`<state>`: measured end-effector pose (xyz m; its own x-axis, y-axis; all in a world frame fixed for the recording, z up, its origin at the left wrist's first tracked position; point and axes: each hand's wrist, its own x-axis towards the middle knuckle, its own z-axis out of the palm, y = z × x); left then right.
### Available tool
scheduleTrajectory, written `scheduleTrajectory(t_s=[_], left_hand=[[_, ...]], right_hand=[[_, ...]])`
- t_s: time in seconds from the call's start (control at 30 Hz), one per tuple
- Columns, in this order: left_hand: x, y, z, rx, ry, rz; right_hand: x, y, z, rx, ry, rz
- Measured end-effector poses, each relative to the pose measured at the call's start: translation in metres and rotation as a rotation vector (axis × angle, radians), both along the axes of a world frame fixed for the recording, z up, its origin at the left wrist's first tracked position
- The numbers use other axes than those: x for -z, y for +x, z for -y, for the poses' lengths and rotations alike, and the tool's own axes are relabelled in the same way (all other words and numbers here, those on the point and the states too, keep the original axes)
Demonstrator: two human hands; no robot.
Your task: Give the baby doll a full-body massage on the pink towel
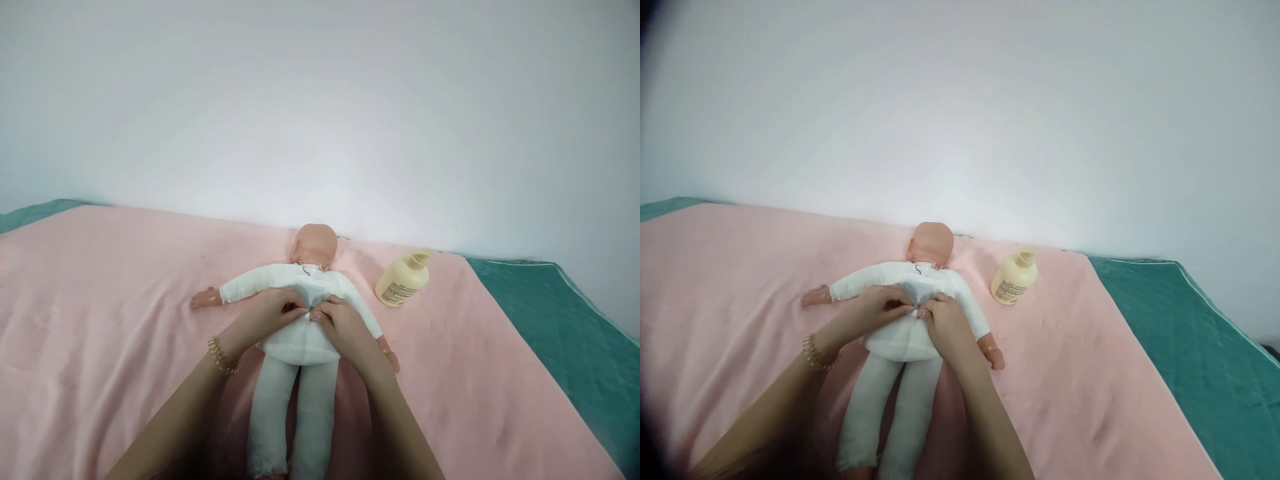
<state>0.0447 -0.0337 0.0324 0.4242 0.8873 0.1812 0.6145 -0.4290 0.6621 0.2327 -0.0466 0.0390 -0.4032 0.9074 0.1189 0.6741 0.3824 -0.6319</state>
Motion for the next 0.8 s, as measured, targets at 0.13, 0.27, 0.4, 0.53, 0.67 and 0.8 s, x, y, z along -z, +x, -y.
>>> scheduleTrajectory(t_s=[0.13, 0.27, 0.4, 0.53, 0.67, 0.8], left_hand=[[0.000, -0.001, -0.003, -0.088, 0.094, 0.066], [0.001, -0.006, -0.008, -0.221, 0.289, 0.163], [0.009, -0.007, -0.012, -0.214, 0.388, 0.160], [0.022, -0.004, -0.017, -0.141, 0.352, 0.039], [0.029, -0.004, -0.020, -0.113, 0.286, -0.010], [0.027, -0.003, -0.019, -0.108, 0.237, -0.026]], right_hand=[[0.000, 0.003, -0.005, 0.053, 0.114, -0.077], [0.011, 0.004, -0.015, 0.147, 0.286, -0.229], [0.027, 0.001, -0.022, 0.078, 0.262, -0.239], [0.036, -0.002, -0.024, 0.055, 0.229, -0.174], [0.036, -0.002, -0.024, 0.045, 0.206, -0.122], [0.036, -0.002, -0.024, 0.038, 0.175, -0.087]])
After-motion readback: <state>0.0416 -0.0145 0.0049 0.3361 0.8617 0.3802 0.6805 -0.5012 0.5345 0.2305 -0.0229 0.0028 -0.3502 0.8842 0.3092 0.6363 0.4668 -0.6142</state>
